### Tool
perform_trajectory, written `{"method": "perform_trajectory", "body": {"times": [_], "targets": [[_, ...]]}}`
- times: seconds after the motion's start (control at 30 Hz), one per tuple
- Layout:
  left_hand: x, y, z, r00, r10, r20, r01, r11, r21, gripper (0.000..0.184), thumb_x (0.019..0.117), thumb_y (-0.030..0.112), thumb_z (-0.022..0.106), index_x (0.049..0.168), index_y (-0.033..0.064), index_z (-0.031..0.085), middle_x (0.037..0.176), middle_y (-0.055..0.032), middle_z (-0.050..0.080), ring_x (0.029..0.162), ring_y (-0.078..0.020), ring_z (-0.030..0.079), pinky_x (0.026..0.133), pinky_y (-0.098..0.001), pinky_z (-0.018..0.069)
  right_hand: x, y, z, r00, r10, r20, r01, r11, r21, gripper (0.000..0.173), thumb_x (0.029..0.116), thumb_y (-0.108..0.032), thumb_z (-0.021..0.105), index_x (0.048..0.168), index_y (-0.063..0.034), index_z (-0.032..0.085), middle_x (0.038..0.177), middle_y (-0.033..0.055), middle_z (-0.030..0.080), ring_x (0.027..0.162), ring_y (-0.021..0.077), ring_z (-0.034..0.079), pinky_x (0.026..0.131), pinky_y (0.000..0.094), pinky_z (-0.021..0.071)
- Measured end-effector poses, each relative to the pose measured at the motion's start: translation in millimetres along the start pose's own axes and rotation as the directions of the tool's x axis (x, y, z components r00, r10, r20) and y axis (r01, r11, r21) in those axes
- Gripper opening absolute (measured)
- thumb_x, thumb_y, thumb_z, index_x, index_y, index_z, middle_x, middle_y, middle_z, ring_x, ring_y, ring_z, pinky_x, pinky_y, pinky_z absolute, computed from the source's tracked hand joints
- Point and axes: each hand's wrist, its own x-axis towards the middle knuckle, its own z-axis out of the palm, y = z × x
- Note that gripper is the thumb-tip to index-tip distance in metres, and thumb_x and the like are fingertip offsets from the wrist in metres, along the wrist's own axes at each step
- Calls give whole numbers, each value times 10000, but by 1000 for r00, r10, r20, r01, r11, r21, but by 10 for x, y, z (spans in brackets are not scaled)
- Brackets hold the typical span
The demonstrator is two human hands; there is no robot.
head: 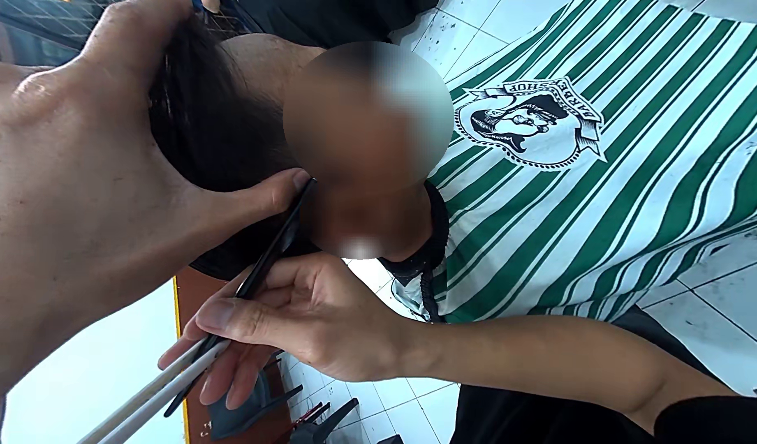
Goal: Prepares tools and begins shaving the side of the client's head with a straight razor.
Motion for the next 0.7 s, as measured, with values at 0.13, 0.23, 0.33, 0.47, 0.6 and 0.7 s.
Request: {"method": "perform_trajectory", "body": {"times": [0.13, 0.23, 0.33, 0.47, 0.6, 0.7], "targets": [[-17, -131, 94, 999, -22, 32, 24, 997, -70, 1099, 607, 924, 639, 1499, 322, 416, 1029, -180, 675, 929, -358, 682, 722, -634, 511, -9, 10, -11, 1000, -4, -3, 4, 1000, 14, 146, 1046, 24, 510, 1048, 116, 623, 930, 144, 740, 694, 117, 723, 652, 252, 628], [1, -61, 1, 1000, 1, 31, 0, 1000, -26, 1096, 614, 943, 624, 1517, 361, 406, 997, -153, 677, 870, -313, 686, 664, -577, 511, -2, -12, 5, 1000, -13, 13, 13, 1000, 11, 159, 1046, 31, 498, 1056, 125, 627, 933, 145, 735, 693, 108, 713, 652, 241, 620], [3, -2, -27, 1000, 19, 1, -19, 1000, -12, 1070, 627, 926, 634, 1501, 345, 430, 978, -141, 672, 844, -292, 678, 654, -551, 505, 20, -23, 5, 1000, -18, 22, 17, 1000, 10, 164, 1046, 30, 499, 1048, 123, 633, 923, 146, 738, 692, 110, 716, 655, 244, 621], [2, 5, -33, 1000, 15, 10, -15, 1000, -4, 1073, 625, 920, 640, 1496, 328, 436, 957, -153, 669, 834, -312, 676, 643, -565, 496, 23, -11, -1, 1000, -15, 26, 14, 1000, 15, 166, 1049, 28, 493, 1048, 124, 627, 931, 150, 739, 693, 112, 717, 657, 243, 621], [23, -411, 359, 999, -17, -43, 15, 999, -33, 1115, 568, 943, 659, 1493, 370, 416, 1119, -96, 671, 986, -266, 676, 772, -567, 533, 9, 1, -23, 1000, -13, 18, 13, 1000, 3, 157, 1048, 25, 501, 1048, 121, 626, 941, 153, 741, 698, 120, 723, 656, 247, 625], [-12, -487, 456, 998, -41, -49, 38, 997, -71, 1126, 543, 959, 656, 1471, 361, 438, 1154, -53, 668, 1031, -222, 671, 817, -537, 545, 2, -4, -39, 1000, -6, 11, 6, 1000, 4, 154, 1047, 25, 503, 1045, 116, 627, 953, 152, 745, 706, 125, 729, 660, 250, 628]]}}
